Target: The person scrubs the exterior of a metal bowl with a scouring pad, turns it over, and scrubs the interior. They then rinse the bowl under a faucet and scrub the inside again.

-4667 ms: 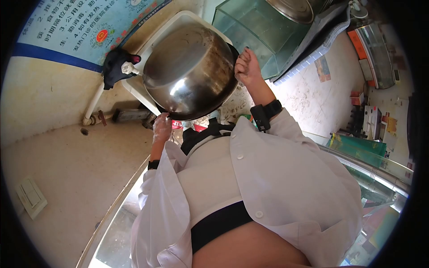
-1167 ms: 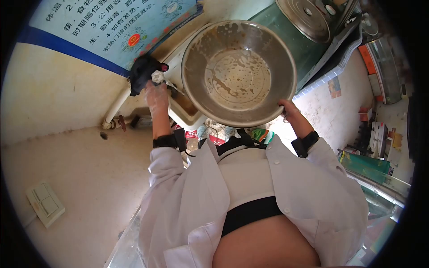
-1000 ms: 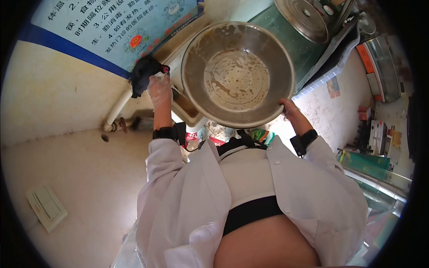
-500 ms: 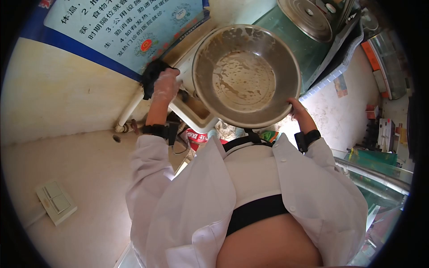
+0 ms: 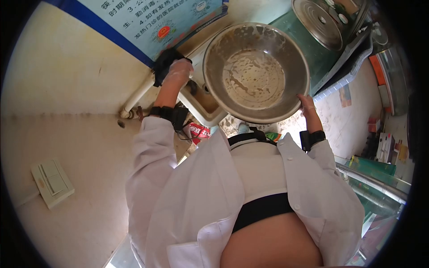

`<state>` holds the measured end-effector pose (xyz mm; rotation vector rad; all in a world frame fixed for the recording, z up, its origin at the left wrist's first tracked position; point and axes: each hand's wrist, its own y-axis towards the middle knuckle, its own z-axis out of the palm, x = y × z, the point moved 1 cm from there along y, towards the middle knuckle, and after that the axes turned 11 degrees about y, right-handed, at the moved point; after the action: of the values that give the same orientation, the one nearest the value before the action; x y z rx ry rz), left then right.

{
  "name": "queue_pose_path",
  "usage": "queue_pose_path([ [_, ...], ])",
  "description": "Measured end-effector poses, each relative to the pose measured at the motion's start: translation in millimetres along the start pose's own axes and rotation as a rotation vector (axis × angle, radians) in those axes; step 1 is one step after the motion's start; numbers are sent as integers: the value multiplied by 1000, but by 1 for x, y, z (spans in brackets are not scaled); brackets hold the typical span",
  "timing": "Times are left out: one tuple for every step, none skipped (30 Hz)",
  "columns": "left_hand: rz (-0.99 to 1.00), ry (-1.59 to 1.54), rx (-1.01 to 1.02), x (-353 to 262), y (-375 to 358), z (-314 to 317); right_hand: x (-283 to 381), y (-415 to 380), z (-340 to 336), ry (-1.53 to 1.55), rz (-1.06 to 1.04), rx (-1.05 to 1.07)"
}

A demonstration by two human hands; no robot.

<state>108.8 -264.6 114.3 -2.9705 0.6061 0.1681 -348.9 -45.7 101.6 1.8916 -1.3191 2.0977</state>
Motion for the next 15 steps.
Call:
queue_pose_path([
  [-106,-33,136,8,15,27,11,-8,7,-25,-59,-12],
  [-162,-54,204,9,14,29,18,-11,13,-49,-120,-23],
  [-219,-72,270,3,7,14,22,-6,14,-57,-147,-16],
  [43,-101,230,-2,-3,-2,23,-1,16,-61,-150,-12],
  [307,-127,187,-11,-13,-22,24,5,18,-36,-168,-5],
  [305,-130,186,-12,-14,-23,26,8,20,-12,-186,0],
  [211,-181,-4,-12,-15,-26,30,12,21,-16,-186,1],
  [116,-228,-193,-12,-17,-28,37,13,22,-114,-198,8],
  [114,-230,-193,-19,-22,-40,40,13,25,-211,-210,14],
  [-141,-213,-57,-25,-27,-51,42,15,27,-213,-212,16],
  [-394,-194,79,-28,-31,-58,42,17,30,-172,-229,14],
  [-394,-197,72,-26,-29,-55,43,19,33,-130,-249,11],
  [-370,-174,68,-25,-26,-48,45,23,35,-130,-259,11],
  [-345,-150,65,-24,-23,-44,44,27,35,-134,-250,-19],
  [-343,-152,59,-21,-18,-41,43,31,34,-138,-236,-52],
])
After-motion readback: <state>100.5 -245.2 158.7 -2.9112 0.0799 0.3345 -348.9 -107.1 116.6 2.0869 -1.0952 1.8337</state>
